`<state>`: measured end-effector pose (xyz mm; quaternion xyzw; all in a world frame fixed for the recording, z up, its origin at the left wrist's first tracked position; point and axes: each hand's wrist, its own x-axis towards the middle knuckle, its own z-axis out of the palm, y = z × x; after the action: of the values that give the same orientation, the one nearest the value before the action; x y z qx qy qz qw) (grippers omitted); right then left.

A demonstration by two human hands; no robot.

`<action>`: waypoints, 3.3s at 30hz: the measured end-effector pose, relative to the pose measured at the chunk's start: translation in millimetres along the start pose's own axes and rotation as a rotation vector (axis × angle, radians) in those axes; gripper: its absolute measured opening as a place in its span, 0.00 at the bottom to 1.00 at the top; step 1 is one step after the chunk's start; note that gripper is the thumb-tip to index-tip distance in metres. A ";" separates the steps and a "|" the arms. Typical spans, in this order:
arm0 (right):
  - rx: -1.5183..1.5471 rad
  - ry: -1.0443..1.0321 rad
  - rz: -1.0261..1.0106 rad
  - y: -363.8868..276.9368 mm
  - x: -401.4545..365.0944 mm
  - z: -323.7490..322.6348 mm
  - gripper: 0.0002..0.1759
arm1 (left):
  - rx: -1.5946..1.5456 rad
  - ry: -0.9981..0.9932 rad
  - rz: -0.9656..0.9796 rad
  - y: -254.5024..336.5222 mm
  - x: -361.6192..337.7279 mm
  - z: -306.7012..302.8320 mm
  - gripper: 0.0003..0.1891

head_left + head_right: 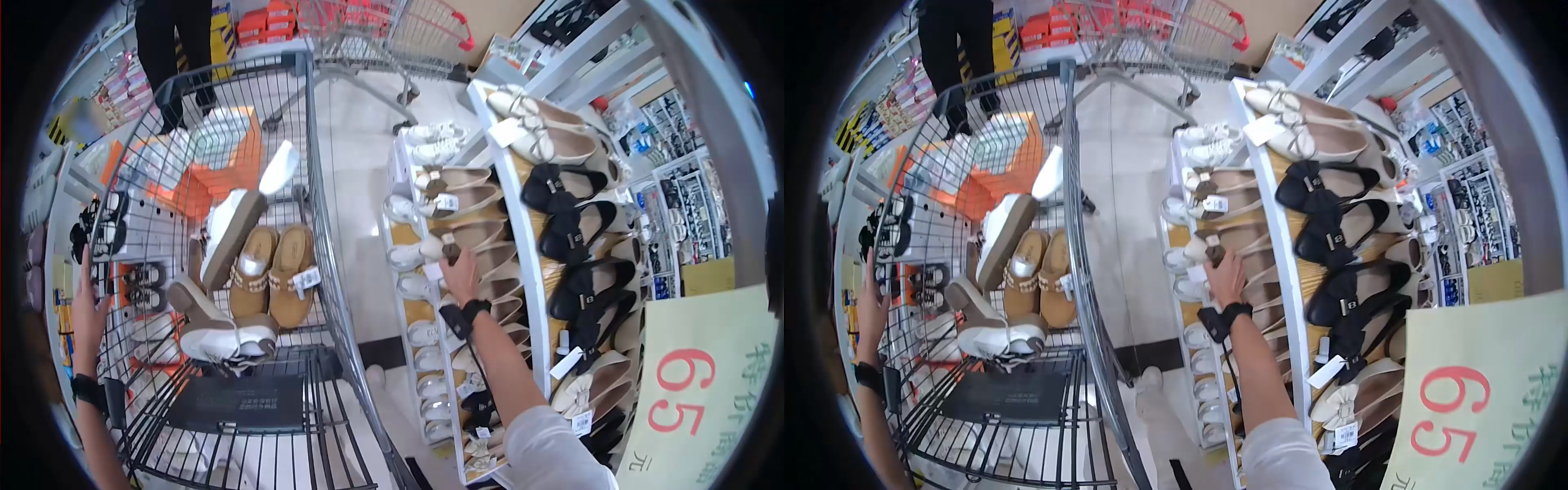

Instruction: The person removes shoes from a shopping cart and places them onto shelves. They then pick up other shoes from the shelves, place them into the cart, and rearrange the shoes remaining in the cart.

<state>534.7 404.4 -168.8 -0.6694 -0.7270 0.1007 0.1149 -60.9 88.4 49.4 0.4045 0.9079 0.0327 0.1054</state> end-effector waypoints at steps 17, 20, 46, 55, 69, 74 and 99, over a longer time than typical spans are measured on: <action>0.386 -0.384 0.135 74.7 36.5 46.0 0.45 | 0.082 0.304 0.075 -27.1 2.0 23.5 0.44; 0.590 -0.352 0.069 84.0 41.0 77.6 0.46 | 0.085 0.257 0.056 -39.9 7.3 22.9 0.44; -0.017 0.108 0.028 19.3 2.7 36.8 0.31 | 0.011 0.278 0.155 -28.5 5.2 20.7 0.40; 0.368 0.055 -0.456 -98.5 -16.3 -0.3 0.21 | 0.000 0.255 0.188 -24.6 7.1 16.6 0.41; 1.056 -0.683 0.096 -225.9 -75.2 -142.2 0.27 | -0.039 0.158 0.078 9.2 -11.9 -0.6 0.39; 0.502 -0.368 -0.296 -256.9 -52.7 -146.4 0.36 | -0.058 0.175 0.136 3.0 -6.3 -0.9 0.34; -0.335 -0.092 -0.494 -290.1 -86.0 -135.9 0.46 | -0.287 0.076 0.065 -0.2 30.8 -2.5 0.18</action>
<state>306.7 293.5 45.0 -0.4766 -0.8788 -0.0212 -0.0091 -81.7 111.1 46.8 0.4128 0.8837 0.1807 0.1268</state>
